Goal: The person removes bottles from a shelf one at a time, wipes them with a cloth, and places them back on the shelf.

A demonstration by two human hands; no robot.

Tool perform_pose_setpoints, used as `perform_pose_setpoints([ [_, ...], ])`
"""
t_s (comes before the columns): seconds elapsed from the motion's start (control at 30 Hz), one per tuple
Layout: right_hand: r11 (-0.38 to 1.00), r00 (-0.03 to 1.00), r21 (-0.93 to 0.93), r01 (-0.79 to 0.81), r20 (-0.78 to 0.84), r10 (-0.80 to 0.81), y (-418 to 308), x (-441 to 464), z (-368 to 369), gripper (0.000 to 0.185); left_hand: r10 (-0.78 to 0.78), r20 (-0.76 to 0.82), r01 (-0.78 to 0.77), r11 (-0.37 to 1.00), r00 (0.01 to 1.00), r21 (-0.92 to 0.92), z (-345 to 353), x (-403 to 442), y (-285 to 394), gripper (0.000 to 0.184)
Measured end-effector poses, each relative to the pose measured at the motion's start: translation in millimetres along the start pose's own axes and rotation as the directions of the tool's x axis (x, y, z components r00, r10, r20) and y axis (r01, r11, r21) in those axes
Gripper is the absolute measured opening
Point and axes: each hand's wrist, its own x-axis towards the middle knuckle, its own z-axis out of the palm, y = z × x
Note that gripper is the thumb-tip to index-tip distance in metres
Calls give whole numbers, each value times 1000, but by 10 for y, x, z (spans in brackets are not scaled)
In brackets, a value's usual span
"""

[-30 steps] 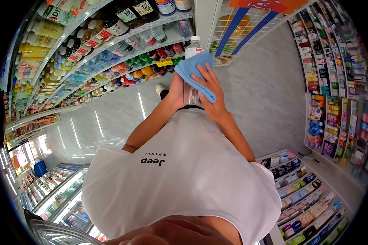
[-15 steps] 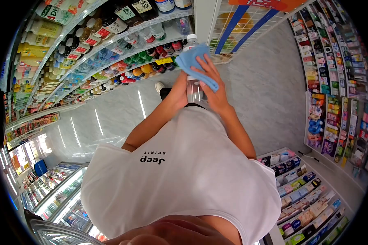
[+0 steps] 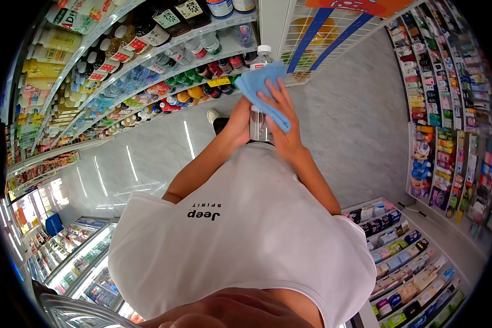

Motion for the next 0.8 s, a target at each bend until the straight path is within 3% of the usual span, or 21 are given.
perform_pose_setpoints([
  [0.03,1000,999,-6,-6,-46,6,24,84,-5,44,-22,2,22,999,1000,-29,74,-37,28,50],
  [0.1,932,966,341,-123,-173,190,2,289,48,44,-69,11,70,994,998,-86,266,-146,97,45],
  [0.13,849,933,505,-154,-209,293,-5,343,66,45,-71,-38,70,997,997,-29,380,-193,153,44],
  [0.23,902,945,382,-200,-167,280,51,311,28,44,-132,15,133,989,991,-67,269,-144,129,48],
  [0.27,979,984,140,-146,-85,159,72,238,-15,43,-124,16,125,986,992,-111,164,-71,58,56],
  [0.37,1000,987,-20,8,158,-5,63,-21,-62,42,-138,-115,119,980,984,-160,359,-222,253,63],
  [0.47,995,958,49,87,269,-97,-5,-251,-73,40,-179,64,190,932,982,-310,72,-52,258,74],
  [0.5,994,954,38,107,276,-113,8,-304,-72,40,-183,121,214,914,976,-346,44,-28,278,76],
  [0.53,992,951,28,126,282,-129,27,-359,-67,39,-128,27,131,946,991,-297,58,6,259,73],
  [0.67,988,956,-22,155,256,-144,17,-294,-51,40,-102,30,106,973,994,-203,74,-14,241,68],
  [0.73,999,987,-12,46,154,-44,-32,-135,-9,40,-95,-59,86,988,994,-131,210,-121,296,64],
  [0.8,1000,999,-1,-21,47,21,9,45,15,42,-28,-44,26,998,999,-51,54,-28,103,60],
])
